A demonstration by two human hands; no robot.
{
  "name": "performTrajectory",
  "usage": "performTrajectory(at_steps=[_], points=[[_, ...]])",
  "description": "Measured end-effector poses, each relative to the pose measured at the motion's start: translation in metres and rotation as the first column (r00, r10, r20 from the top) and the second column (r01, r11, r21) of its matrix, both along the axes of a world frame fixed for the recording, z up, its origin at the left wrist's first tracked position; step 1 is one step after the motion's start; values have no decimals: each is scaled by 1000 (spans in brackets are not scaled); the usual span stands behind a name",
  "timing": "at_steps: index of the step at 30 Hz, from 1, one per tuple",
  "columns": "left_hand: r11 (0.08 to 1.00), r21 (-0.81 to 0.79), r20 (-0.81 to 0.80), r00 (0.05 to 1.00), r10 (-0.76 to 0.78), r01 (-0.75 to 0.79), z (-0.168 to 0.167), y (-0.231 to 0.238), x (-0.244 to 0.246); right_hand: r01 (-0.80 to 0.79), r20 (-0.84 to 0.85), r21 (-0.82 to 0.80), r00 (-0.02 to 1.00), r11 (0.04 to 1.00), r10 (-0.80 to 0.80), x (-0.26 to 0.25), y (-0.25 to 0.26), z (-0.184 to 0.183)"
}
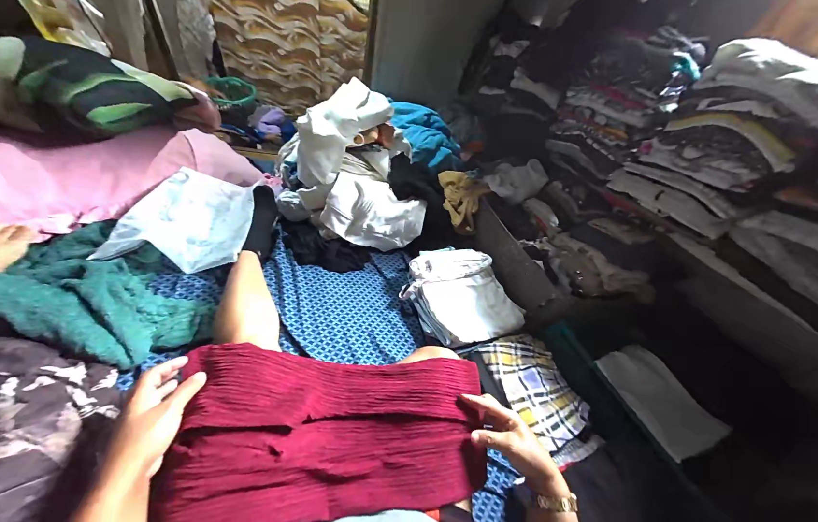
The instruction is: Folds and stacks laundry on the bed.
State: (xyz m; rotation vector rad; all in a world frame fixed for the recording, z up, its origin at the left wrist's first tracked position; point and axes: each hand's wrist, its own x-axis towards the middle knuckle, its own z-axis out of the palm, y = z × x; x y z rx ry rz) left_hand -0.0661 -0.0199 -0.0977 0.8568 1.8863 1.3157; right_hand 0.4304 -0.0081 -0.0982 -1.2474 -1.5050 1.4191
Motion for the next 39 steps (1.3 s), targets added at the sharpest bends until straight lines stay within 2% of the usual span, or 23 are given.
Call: performTrajectory(at_steps=[8,13,18,21,24,28,29,30,33,35,39], points=[[999,-47,41,999,-23,25,2,-23,-6,67,-48,-36,996,997,-69,-5,-12,-3],[986,-149,120,991,-52,69,1,-52,-7,115,20,37,993,993,-116,-26,-19,42],[978,-205,228,974,2,46,-8,-79,-2,-3,4,150,1000,989,3,-71,-7,90],[968,-240,272,962,-10,78,-11,-92,-3,-98,123,236,990,967,70,-111,6,118],[936,-315,276,959,-69,158,-17,-104,-6,-219,307,352,945,910,108,-159,23,129],[936,-278,236,960,-152,217,-48,-124,-10,-447,409,233,851,864,330,-244,29,142],[945,-262,261,957,-127,197,-51,-127,-9,-502,447,172,806,847,387,-266,30,139],[949,-243,377,921,-99,202,-44,-127,-7,-550,480,102,757,829,443,-287,30,134],[975,-212,552,831,68,61,-37,-126,-4,-642,545,-19,636,767,546,-340,28,113],[987,-162,623,774,113,-14,-36,-128,-6,-672,584,-79,567,736,580,-366,24,100],[988,-83,655,739,155,-133,-20,-132,-6,-656,628,-130,526,743,574,-395,22,75]])
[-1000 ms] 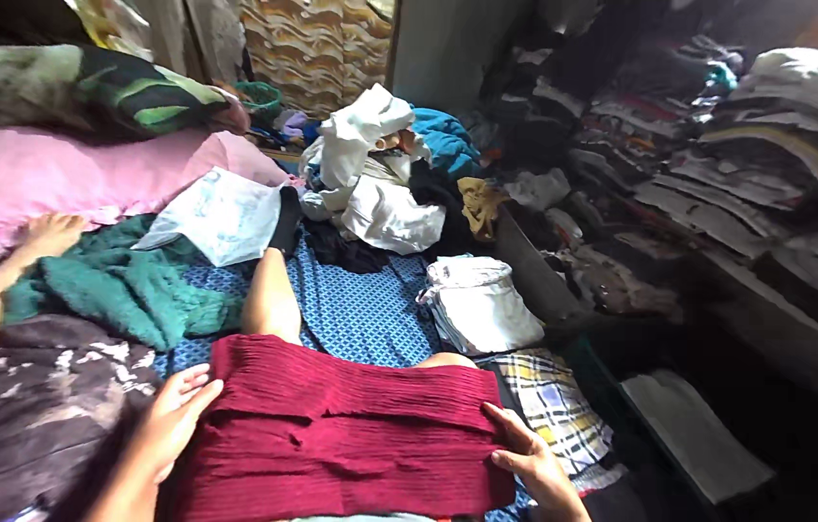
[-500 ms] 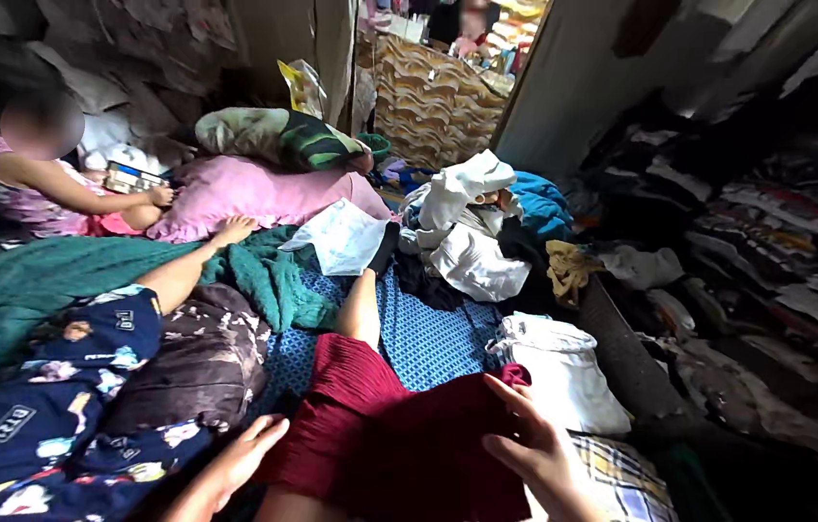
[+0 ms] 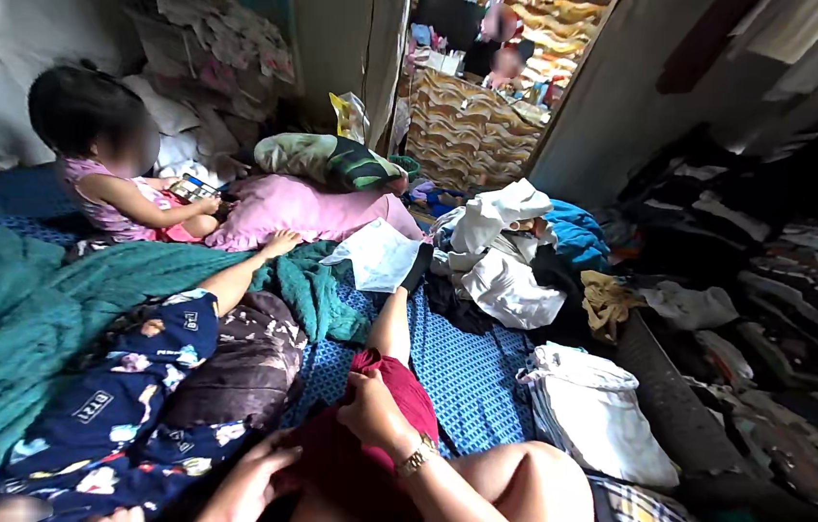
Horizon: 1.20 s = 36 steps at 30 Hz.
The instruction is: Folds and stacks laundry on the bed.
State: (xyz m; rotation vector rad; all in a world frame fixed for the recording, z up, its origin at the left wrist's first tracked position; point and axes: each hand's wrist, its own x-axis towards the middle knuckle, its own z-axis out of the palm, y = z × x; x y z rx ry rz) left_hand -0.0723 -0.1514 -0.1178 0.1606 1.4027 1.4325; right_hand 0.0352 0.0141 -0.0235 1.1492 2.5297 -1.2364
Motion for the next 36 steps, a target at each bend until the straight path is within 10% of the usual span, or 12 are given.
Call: performTrajectory(at_steps=[22,32,36], points=[[999,46,-207,978,23,-14,25,7,11,71,-241,-176,964,982,-113,6,-22,-34],[1000,17,-288,958,-18,24,26,13,3,-295,-91,389,930,873,355,28,-64,-51],[897,-316,-602,666,-440,307,36,34,-15,-252,-99,610,916,751,388,24,-68,-69]])
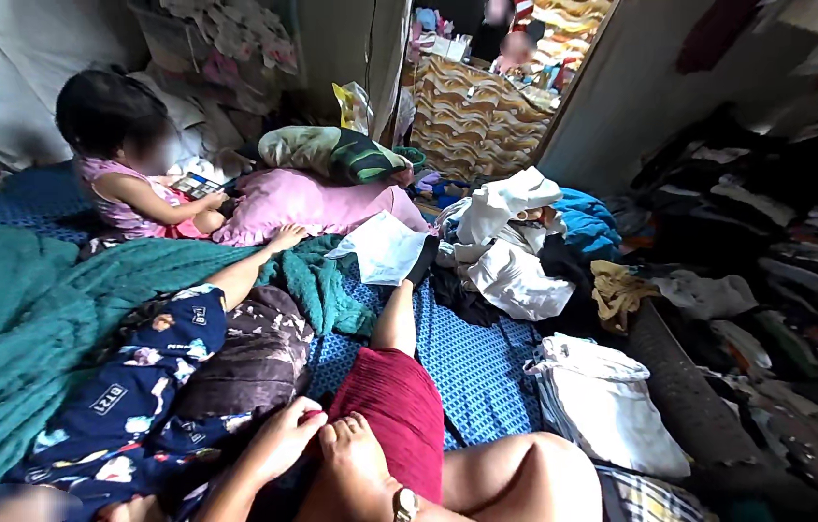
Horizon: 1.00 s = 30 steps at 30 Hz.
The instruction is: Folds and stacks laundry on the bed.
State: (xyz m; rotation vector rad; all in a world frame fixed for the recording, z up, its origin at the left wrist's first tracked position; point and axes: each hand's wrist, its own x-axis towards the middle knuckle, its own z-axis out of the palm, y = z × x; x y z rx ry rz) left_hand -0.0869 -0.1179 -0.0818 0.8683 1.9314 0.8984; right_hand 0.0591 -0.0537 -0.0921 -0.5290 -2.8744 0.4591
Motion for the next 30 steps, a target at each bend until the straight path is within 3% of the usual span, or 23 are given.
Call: performTrajectory(at_steps=[3,7,9,12,18,21,23,26,30], points=[[992,-52,-94,989,-115,111,8,38,-3,1,-29,58,1000,998,1,-2,-1,-7],[993,67,151,982,-111,102,-3,95,-3,-7,194,-75,981,997,21,-2,1,13],[990,106,266,956,-120,94,-15,116,-7,-2,151,-55,988,998,10,-1,0,8],[991,100,356,927,-118,88,-27,134,-9,2,-23,30,1000,1000,-1,-1,-2,-8],[989,11,354,925,-139,145,-43,143,-18,-3,163,-70,987,998,14,-2,-1,7],[980,-18,268,946,-185,196,-41,143,-25,1,-29,35,1000,999,0,0,-3,-11],[975,-28,238,949,-206,219,-36,142,-31,-11,-72,27,997,1000,13,3,-3,-12],[983,19,262,948,-181,183,-17,137,-34,-20,-115,-135,993,991,5,15,-1,7],[970,241,467,872,-146,33,31,120,-30,45,-367,-330,914,943,-172,56,11,52]])
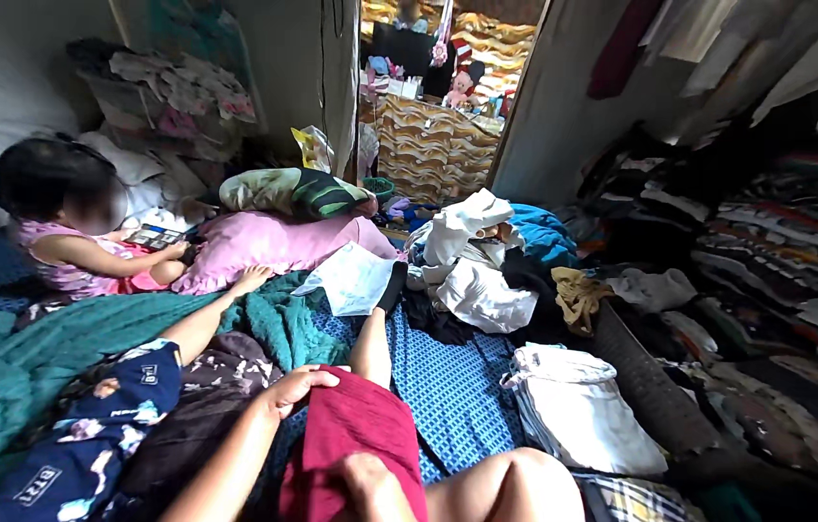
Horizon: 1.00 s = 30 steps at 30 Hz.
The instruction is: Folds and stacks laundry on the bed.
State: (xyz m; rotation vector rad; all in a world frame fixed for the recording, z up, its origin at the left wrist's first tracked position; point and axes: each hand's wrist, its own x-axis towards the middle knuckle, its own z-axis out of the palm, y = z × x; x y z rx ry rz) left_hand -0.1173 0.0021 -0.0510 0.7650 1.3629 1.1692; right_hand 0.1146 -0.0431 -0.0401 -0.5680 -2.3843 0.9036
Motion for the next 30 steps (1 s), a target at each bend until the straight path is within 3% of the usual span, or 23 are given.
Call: performTrajectory(at_steps=[3,5,8,11,14,17,21,25,30], points=[[967,254,155,985,-72,31,15,-10,-3,86,-247,-102,963,991,-109,38,18,27],[897,438,136,982,-132,60,24,-17,-3,73,-414,-159,900,985,-134,61,28,41],[717,677,10,973,-232,164,53,-34,10,-39,-564,-230,820,972,-100,88,32,69],[653,744,38,966,-254,142,98,-57,43,-161,-688,-335,715,928,-124,98,32,81],[567,811,112,915,-388,141,90,-68,47,-136,-644,-588,676,797,-360,94,31,88],[732,679,122,992,-25,-65,75,-79,60,-27,-448,-794,703,608,-553,80,43,78],[905,316,18,955,295,-285,21,-67,54,134,-188,-910,711,393,-678,57,74,17],[940,47,-59,938,340,-338,-48,-57,45,223,119,-972,752,80,-649,43,87,-49],[891,-235,33,913,406,-387,-59,-68,53,26,53,-998,809,-55,-585,43,82,-69]])
